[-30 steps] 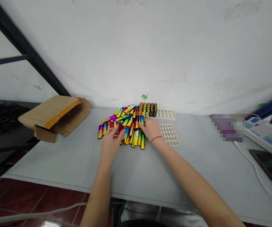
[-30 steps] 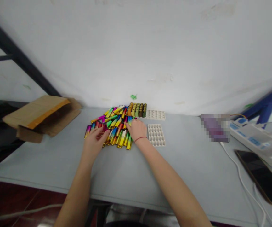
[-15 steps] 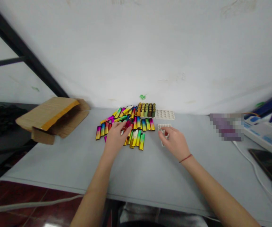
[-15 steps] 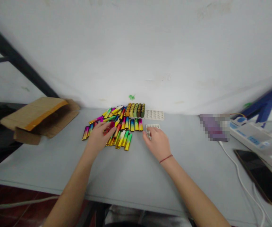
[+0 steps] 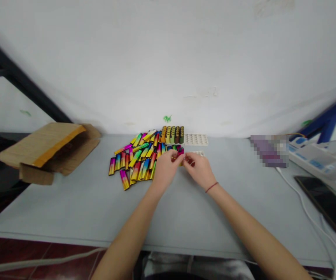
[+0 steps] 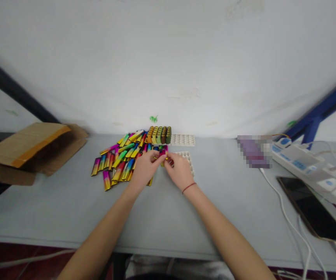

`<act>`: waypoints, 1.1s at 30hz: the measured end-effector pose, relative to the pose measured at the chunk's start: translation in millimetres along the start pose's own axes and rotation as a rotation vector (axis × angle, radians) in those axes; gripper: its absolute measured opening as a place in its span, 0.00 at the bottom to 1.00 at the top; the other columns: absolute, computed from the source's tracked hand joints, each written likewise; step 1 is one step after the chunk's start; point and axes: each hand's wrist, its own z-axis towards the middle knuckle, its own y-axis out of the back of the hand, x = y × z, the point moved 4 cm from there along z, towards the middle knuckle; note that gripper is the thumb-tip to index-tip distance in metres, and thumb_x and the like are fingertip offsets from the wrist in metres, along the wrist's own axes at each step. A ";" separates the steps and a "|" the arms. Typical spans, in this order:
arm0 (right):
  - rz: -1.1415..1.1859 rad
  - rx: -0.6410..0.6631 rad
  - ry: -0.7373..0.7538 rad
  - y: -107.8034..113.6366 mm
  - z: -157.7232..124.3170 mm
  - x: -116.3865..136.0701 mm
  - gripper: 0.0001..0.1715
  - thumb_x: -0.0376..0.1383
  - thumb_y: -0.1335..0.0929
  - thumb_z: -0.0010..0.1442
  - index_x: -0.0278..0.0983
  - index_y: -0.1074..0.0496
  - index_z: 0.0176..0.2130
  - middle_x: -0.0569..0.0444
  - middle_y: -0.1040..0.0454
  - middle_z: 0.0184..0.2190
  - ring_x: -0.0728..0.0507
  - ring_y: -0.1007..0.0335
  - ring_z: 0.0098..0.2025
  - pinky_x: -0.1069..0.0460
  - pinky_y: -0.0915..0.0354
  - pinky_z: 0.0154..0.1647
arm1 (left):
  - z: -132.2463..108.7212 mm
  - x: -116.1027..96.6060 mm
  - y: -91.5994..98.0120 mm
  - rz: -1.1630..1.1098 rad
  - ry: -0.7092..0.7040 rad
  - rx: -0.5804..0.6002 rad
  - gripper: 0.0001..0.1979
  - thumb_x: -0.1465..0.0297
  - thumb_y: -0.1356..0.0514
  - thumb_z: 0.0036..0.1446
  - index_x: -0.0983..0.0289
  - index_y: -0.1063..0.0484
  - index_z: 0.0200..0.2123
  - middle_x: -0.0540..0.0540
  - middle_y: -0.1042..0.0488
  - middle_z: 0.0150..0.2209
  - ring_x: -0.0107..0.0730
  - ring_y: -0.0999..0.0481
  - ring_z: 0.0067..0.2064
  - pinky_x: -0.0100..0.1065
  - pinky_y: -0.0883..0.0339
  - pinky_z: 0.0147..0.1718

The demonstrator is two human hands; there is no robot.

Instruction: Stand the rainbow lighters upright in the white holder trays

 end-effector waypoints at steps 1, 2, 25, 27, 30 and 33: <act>-0.004 0.010 -0.006 -2.7 1.5 0.2 0.09 0.30 0.35 0.62 0.35 0.24 0.37 0.51 0.21 0.31 0.45 0.27 0.32 0.52 0.35 0.36 | -0.7 2.8 0.0 0.006 0.002 0.006 0.13 0.61 0.40 0.61 0.64 0.24 0.33 0.54 0.20 0.33 0.34 0.22 0.35 0.32 0.33 0.38; -0.010 0.020 -0.011 -5.1 2.7 0.6 0.09 0.30 0.35 0.62 0.34 0.24 0.37 0.50 0.21 0.31 0.45 0.27 0.32 0.52 0.35 0.36 | -1.3 5.8 -0.1 0.008 0.008 0.015 0.13 0.61 0.41 0.62 0.65 0.24 0.33 0.54 0.20 0.33 0.34 0.22 0.35 0.32 0.34 0.38; -0.180 0.248 -0.294 -15.6 -21.5 10.0 0.13 0.37 0.33 0.65 0.35 0.20 0.37 0.48 0.16 0.36 0.43 0.21 0.36 0.52 0.35 0.36 | -28.2 4.1 -8.5 0.601 0.036 0.379 0.21 0.66 0.53 0.69 0.69 0.21 0.42 0.67 0.19 0.41 0.44 0.19 0.44 0.37 0.30 0.41; -0.220 0.267 -0.299 -15.6 -21.9 11.8 0.14 0.37 0.34 0.65 0.35 0.19 0.38 0.47 0.16 0.38 0.42 0.21 0.37 0.51 0.34 0.37 | -29.4 2.2 -9.0 0.622 0.040 0.390 0.21 0.66 0.53 0.70 0.69 0.21 0.43 0.67 0.20 0.42 0.44 0.19 0.44 0.37 0.30 0.41; -0.291 0.300 -0.292 -16.2 -21.9 14.0 0.15 0.37 0.35 0.66 0.36 0.19 0.39 0.46 0.16 0.39 0.41 0.20 0.40 0.51 0.34 0.38 | -30.4 -0.4 -8.3 0.647 0.040 0.406 0.21 0.68 0.53 0.69 0.69 0.21 0.45 0.68 0.20 0.43 0.45 0.19 0.45 0.38 0.29 0.42; -0.358 0.324 -0.266 -18.6 -21.2 15.3 0.16 0.37 0.36 0.67 0.36 0.19 0.39 0.45 0.16 0.40 0.40 0.20 0.42 0.51 0.34 0.39 | -30.9 -3.1 -7.6 0.661 0.028 0.407 0.20 0.69 0.53 0.69 0.68 0.21 0.44 0.68 0.21 0.43 0.44 0.19 0.44 0.38 0.28 0.41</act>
